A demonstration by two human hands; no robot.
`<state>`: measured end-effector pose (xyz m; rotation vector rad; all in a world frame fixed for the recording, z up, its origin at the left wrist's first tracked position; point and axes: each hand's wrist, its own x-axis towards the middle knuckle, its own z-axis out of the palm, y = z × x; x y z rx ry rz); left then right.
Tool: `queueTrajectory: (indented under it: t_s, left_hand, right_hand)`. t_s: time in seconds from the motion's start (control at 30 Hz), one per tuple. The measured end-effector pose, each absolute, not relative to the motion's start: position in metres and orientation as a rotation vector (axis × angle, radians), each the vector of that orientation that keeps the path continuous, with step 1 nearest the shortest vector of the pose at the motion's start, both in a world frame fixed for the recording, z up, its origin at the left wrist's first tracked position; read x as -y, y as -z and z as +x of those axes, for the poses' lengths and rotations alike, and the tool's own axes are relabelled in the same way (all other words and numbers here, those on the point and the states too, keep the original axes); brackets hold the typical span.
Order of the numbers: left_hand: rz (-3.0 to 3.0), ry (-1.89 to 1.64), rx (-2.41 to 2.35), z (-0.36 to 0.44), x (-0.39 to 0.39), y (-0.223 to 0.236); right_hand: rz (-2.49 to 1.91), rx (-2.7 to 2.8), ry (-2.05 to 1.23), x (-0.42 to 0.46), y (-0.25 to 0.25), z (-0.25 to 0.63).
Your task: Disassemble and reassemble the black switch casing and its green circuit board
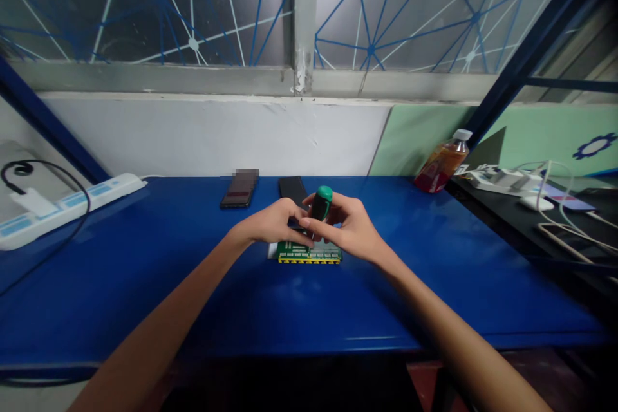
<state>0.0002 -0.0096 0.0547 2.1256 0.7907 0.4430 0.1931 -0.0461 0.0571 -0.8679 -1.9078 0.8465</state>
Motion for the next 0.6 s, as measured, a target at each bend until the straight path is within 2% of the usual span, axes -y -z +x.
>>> queueTrajectory:
  t_s: [0.6]
  left_hand:
    - [2.098, -0.390, -0.768, 0.0012, 0.0102, -0.0557]
  right_hand:
    - [-0.881, 1.907, -0.879, 0.0469, -0.0566, 0.1938]
